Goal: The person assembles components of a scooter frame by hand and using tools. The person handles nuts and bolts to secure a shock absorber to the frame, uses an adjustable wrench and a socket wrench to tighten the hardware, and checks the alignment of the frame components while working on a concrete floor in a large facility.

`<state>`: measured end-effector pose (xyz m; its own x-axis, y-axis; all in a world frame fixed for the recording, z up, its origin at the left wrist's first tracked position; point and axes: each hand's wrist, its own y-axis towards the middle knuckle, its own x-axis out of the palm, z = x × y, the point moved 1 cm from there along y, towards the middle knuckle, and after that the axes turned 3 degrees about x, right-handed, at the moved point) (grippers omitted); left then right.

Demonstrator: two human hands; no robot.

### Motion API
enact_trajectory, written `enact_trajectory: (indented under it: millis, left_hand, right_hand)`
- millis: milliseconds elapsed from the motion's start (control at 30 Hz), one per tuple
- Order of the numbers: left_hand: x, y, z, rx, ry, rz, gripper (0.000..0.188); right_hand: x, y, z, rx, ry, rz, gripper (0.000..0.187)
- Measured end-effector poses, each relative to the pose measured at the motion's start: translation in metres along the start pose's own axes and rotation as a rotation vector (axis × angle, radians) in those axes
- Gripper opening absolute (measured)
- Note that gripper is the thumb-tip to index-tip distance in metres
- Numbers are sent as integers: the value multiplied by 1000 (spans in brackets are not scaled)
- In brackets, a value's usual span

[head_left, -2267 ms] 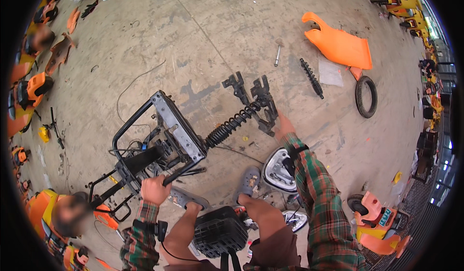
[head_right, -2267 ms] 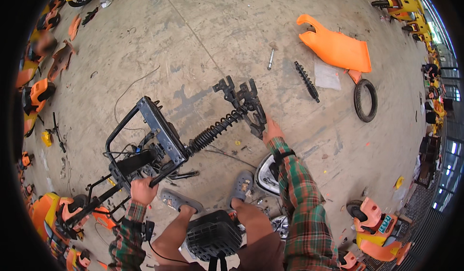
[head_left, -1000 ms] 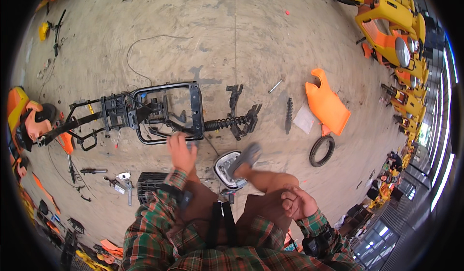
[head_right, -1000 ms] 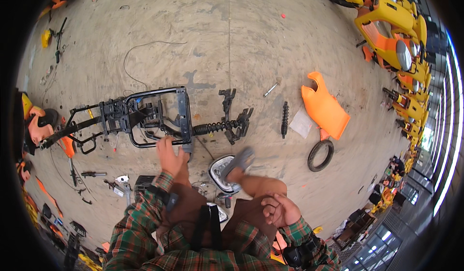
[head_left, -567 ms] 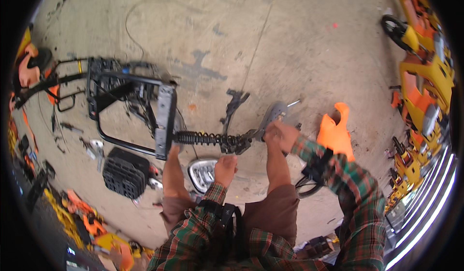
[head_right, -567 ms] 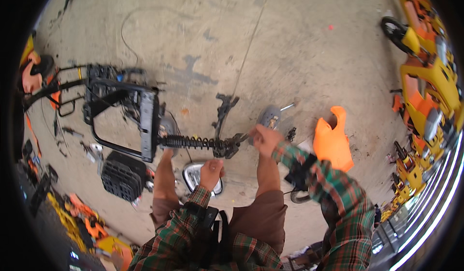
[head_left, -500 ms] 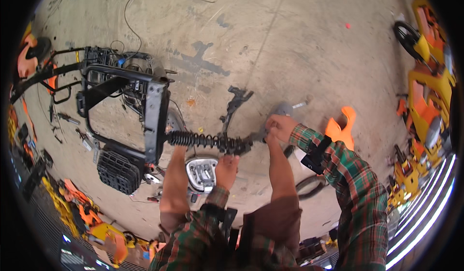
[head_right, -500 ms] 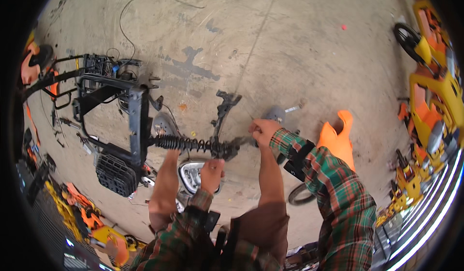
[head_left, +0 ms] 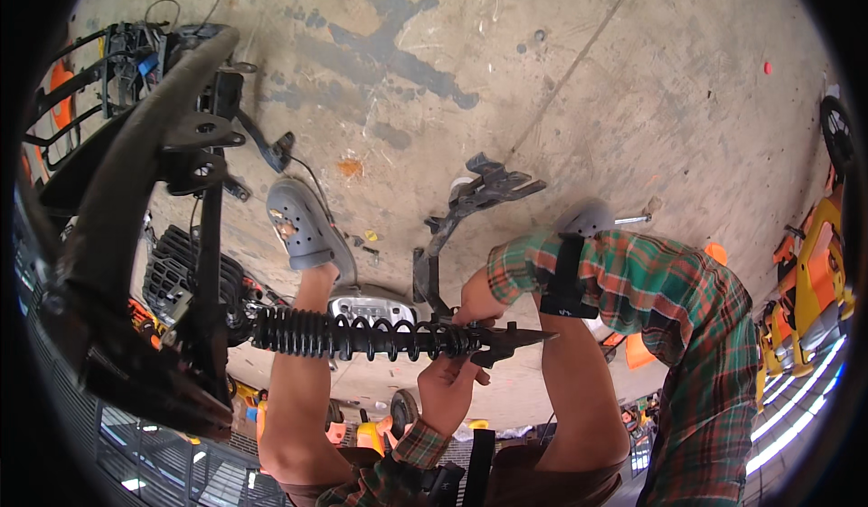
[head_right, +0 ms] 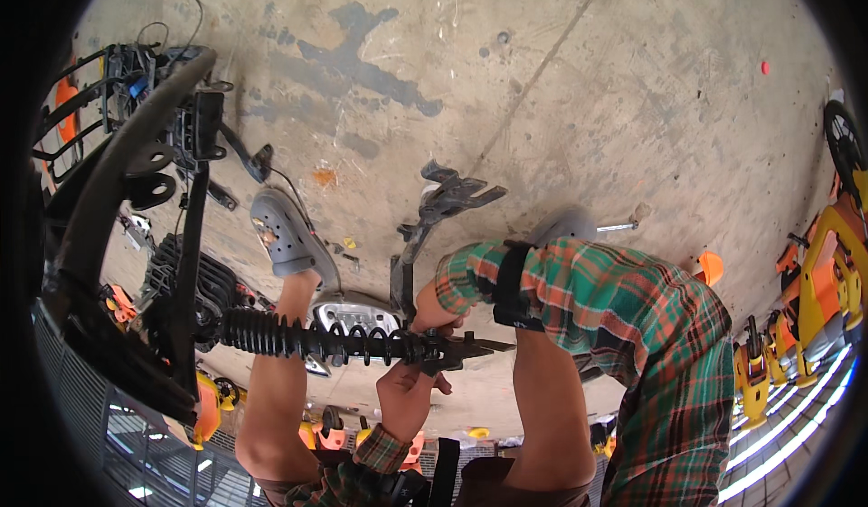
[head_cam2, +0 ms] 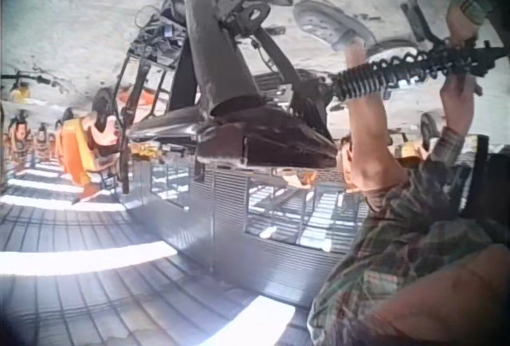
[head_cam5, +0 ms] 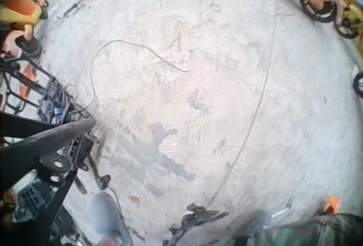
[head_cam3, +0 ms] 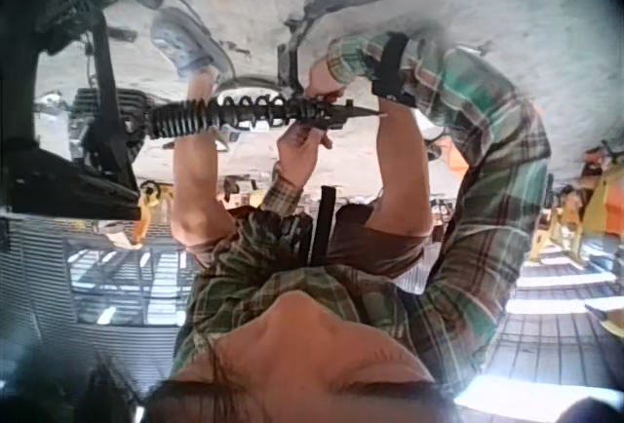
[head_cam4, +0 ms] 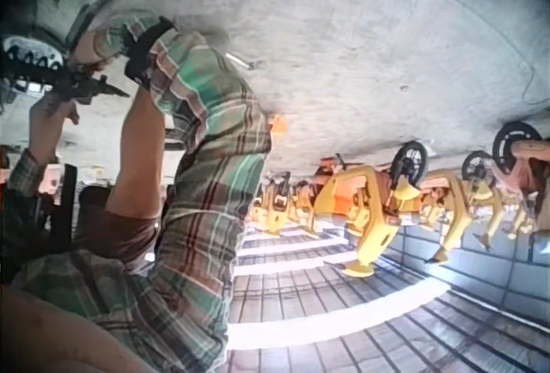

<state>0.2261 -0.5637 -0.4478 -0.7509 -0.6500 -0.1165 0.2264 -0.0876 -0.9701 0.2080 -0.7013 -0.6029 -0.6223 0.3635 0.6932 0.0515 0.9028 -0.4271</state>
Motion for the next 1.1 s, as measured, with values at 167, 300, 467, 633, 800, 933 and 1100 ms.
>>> enact_trajectory:
  millis: [167, 300, 467, 633, 800, 933, 1100]
  left_hand:
    - [4, -7, 7, 26, -40, 78, 13]
    - [4, -6, 12, -12, -49, 69, 13]
    - [2, -4, 11, -2, -36, 33, 14]
    - [-2, -2, 12, 35, -2, -20, 15]
    - [-2, 2, 16, -70, -126, -43, 15]
    - [-9, 4, 15, -77, -104, -111, 17]
    - [-5, 0, 13, -85, -93, -55, 17]
  right_hand:
    - [7, -21, -20, -14, -112, 121, 62]
    - [8, -39, -28, 27, -197, 266, 61]
    - [12, -31, -20, 2, -217, 303, 57]
    - [15, -29, -8, -235, -116, 301, 42]
    - [25, -30, 6, -346, -67, 436, 37]
    - [21, -36, 6, -359, 8, 408, 41]
    - [11, -46, -18, -29, -48, 262, 49]
